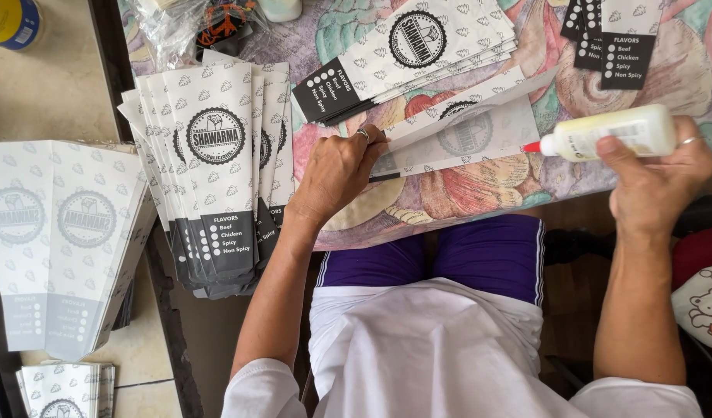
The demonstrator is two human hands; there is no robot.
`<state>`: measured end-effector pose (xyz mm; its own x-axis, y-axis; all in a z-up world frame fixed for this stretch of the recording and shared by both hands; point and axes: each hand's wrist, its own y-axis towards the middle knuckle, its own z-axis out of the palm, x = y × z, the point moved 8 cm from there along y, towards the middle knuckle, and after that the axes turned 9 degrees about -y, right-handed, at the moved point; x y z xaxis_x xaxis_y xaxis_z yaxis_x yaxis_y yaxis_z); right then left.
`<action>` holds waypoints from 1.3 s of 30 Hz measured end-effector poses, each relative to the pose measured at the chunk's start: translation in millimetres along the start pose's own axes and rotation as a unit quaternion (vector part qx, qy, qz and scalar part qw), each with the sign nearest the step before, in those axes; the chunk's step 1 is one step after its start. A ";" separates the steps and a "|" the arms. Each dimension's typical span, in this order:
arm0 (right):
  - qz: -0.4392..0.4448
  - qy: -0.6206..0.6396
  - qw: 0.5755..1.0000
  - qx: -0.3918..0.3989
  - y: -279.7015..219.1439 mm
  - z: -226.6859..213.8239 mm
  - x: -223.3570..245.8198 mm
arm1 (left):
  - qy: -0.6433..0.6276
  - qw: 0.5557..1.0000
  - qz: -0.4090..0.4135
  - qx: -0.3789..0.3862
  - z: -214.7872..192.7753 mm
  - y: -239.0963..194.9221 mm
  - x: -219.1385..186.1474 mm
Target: Applying glue to paper sleeves and folding them to assemble food packaging.
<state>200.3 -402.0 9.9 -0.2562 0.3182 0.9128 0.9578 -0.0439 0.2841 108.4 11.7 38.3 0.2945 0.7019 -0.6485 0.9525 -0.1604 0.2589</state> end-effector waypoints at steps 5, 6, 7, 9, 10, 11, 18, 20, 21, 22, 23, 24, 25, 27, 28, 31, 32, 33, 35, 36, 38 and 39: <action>-0.013 -0.023 1.000 0.003 4.3 -14.4 -0.1 | 0.003 1.000 0.010 -0.008 0.3 1.0 1.0; -0.017 -0.025 1.000 0.007 4.7 -13.3 0.8 | -0.001 1.000 0.004 -0.003 0.2 1.3 2.3; -0.017 -0.024 1.000 0.007 3.3 -9.2 0.2 | -0.001 1.000 0.005 -0.003 -1.3 2.0 1.6; -0.008 -0.001 1.000 0.000 0.8 -2.6 -2.8 | -0.005 1.000 -0.008 0.009 -1.3 3.0 2.0; -0.008 0.000 1.000 0.002 -1.9 7.4 0.5 | -0.005 1.000 -0.010 0.009 -1.7 4.1 3.4; 0.002 0.019 1.000 0.008 -5.0 18.3 2.5 | -0.019 0.999 -0.020 0.019 -0.7 4.9 6.2; 0.046 0.108 0.992 0.042 -35.7 105.0 23.4 | -0.141 0.989 -0.034 0.025 -0.9 11.8 26.5; 0.049 0.105 0.992 0.057 -45.1 128.2 32.7 | -0.151 0.986 -0.056 0.036 -2.6 14.9 33.1; 0.053 0.101 0.991 0.070 -50.5 140.0 37.1 | -0.163 0.983 -0.076 0.048 -1.6 15.9 37.4; 0.052 0.103 0.991 0.072 -54.8 152.5 40.5 | -0.161 0.983 -0.078 0.046 -0.4 16.9 37.8; 0.033 0.118 0.990 0.066 -58.7 163.3 46.9 | -0.166 0.979 -0.113 0.034 0.3 17.2 43.4; 0.016 0.134 0.989 0.060 -63.5 173.4 53.0 | -0.171 0.974 -0.147 0.022 1.5 16.8 48.8; 0.016 0.135 0.989 0.062 -66.7 180.0 55.0 | -0.170 0.974 -0.149 0.021 1.4 16.6 52.2; -0.018 0.143 0.983 0.112 -74.7 197.4 64.9 | -0.184 0.969 -0.160 0.043 7.2 17.0 58.7; -0.017 0.143 0.983 0.113 -77.3 204.1 67.6 | -0.184 0.969 -0.161 0.042 7.2 16.8 59.5; -0.002 0.159 0.980 0.121 -82.2 221.8 72.3 | -0.187 0.969 -0.157 0.043 5.2 16.9 58.1; 0.006 0.162 0.979 0.125 -82.4 225.6 72.5 | -0.189 0.969 -0.154 0.043 3.2 17.1 55.2; 0.014 0.165 0.978 0.129 -82.3 229.3 72.4 | -0.190 0.969 -0.150 0.042 1.4 17.5 52.5; 0.032 0.192 0.977 0.091 -67.9 203.4 58.8 | -0.174 0.974 -0.142 0.041 9.5 15.7 44.2; 0.046 0.222 0.972 0.056 -58.2 189.9 50.9 | -0.154 0.978 -0.134 0.035 11.0 16.2 40.7; 0.076 0.243 0.967 0.026 -28.2 134.7 46.5 | -0.132 0.989 -0.059 0.015 7.3 7.7 18.5; 0.106 0.263 0.959 -0.004 -14.7 104.6 41.7 | -0.109 0.994 0.016 -0.004 3.9 2.4 0.9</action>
<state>189.2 -289.0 13.0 -0.0870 -0.2203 0.9715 0.9953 -0.0619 0.0751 111.2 9.2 35.5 0.3356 0.5293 -0.7792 0.9419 -0.1740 0.2875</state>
